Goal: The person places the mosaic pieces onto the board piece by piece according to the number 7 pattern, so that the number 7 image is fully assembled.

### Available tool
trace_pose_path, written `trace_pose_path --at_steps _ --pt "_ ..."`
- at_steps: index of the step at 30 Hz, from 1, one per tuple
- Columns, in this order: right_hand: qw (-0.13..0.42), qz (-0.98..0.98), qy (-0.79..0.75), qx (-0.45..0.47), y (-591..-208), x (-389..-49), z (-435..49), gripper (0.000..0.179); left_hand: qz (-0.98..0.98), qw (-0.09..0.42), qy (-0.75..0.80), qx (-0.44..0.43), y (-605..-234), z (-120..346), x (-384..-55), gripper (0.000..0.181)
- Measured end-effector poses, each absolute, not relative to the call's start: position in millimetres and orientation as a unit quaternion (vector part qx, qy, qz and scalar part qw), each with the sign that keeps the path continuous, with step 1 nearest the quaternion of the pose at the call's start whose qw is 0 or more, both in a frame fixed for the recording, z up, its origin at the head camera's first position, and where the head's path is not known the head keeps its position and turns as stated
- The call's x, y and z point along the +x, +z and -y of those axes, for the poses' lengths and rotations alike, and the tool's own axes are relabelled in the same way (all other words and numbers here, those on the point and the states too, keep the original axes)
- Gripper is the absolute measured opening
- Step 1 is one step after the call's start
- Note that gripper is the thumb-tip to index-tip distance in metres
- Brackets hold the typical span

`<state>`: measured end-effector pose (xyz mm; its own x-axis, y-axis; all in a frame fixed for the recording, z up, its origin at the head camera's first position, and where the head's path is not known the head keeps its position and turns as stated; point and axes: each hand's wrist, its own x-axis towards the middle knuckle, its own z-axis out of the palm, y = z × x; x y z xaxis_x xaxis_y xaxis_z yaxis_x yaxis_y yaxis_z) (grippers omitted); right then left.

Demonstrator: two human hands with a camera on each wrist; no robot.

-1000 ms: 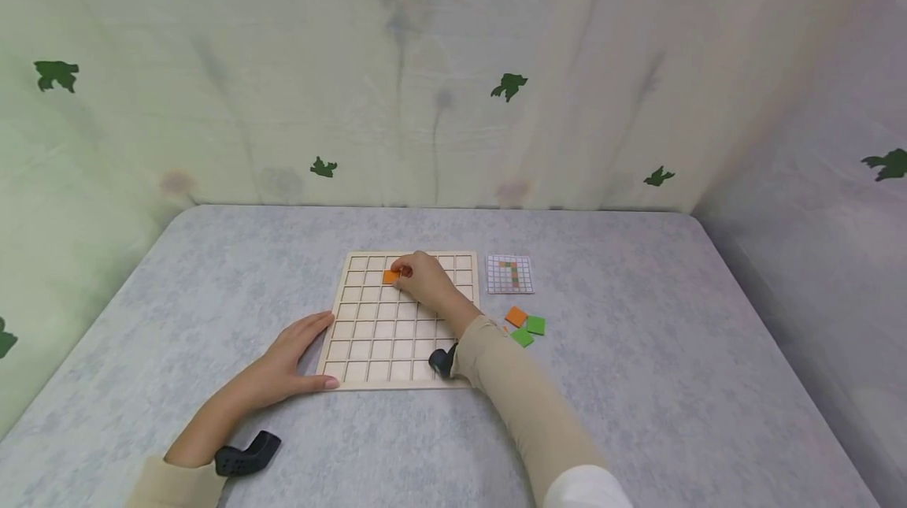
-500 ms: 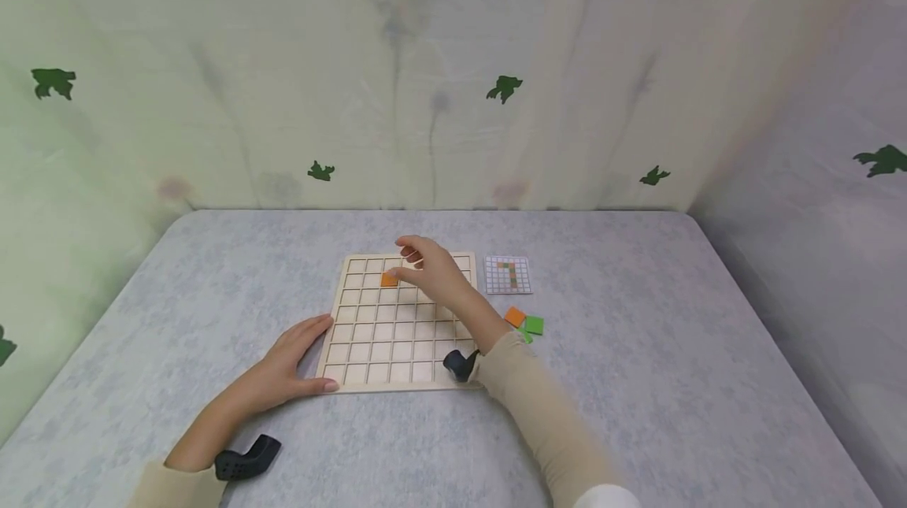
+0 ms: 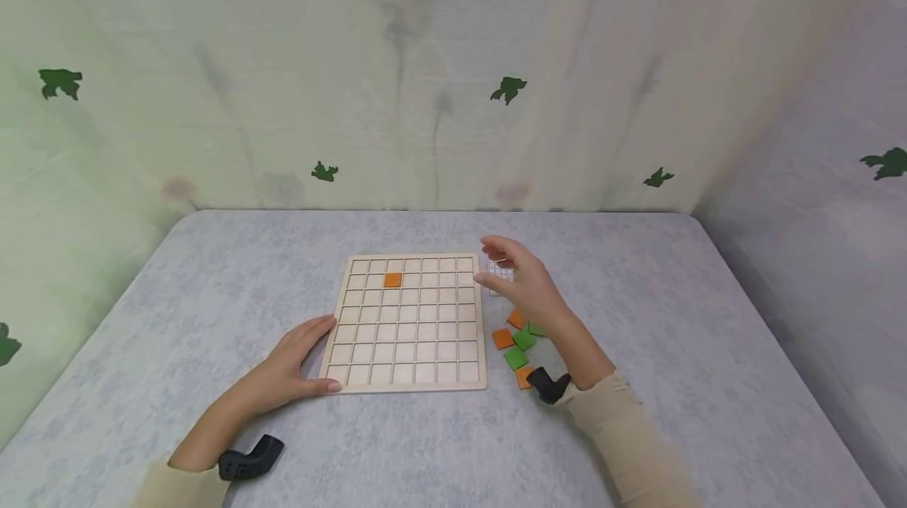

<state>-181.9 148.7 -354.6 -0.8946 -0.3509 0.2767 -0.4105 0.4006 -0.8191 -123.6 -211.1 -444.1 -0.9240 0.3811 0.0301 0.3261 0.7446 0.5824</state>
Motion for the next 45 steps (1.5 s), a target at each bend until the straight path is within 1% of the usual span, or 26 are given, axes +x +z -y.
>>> trace_pose_path --at_steps 4,7,15,18,21,30,34,37,43,45 --pt "0.031 0.858 0.474 0.197 -384.5 -182.5 -178.4 0.052 -0.934 0.046 0.301 0.187 -445.0 211.2 -123.7 0.098" --pt "0.018 0.868 0.467 0.167 -403.4 -180.2 -194.6 0.052 -0.935 0.043 0.299 0.186 -444.8 211.0 -123.4 0.098" --pt "-0.018 0.883 0.446 0.141 -429.0 -167.4 -218.4 0.050 -0.934 0.041 0.302 0.185 -444.0 211.3 -122.5 0.099" --pt "-0.039 0.889 0.434 0.137 -435.4 -162.5 -225.1 0.046 -0.934 0.046 0.304 0.185 -443.9 211.5 -122.6 0.100" --pt "-0.048 0.896 0.419 0.138 -440.8 -159.1 -230.4 0.042 -0.933 0.050 0.305 0.184 -443.6 211.4 -122.8 0.101" --pt "-0.033 0.933 0.333 0.133 -438.1 -157.7 -233.9 0.027 -0.934 0.048 0.303 0.184 -443.1 211.4 -122.4 0.100" --pt "-0.043 0.932 0.340 0.120 -430.9 -157.8 -232.1 0.028 -0.935 0.047 0.300 0.185 -442.9 211.4 -122.6 0.099" --pt "-0.032 0.928 0.349 0.124 -423.3 -160.2 -227.3 0.028 -0.934 0.048 0.302 0.185 -443.4 211.0 -123.2 0.100" --pt "0.042 0.906 0.384 0.173 -409.6 -172.0 -207.3 0.027 -0.932 0.037 0.307 0.187 -443.6 210.8 -121.5 0.099" --pt "0.058 0.890 0.408 0.193 -404.8 -177.2 -198.3 0.028 -0.933 0.035 0.305 0.189 -443.1 210.9 -120.9 0.098"
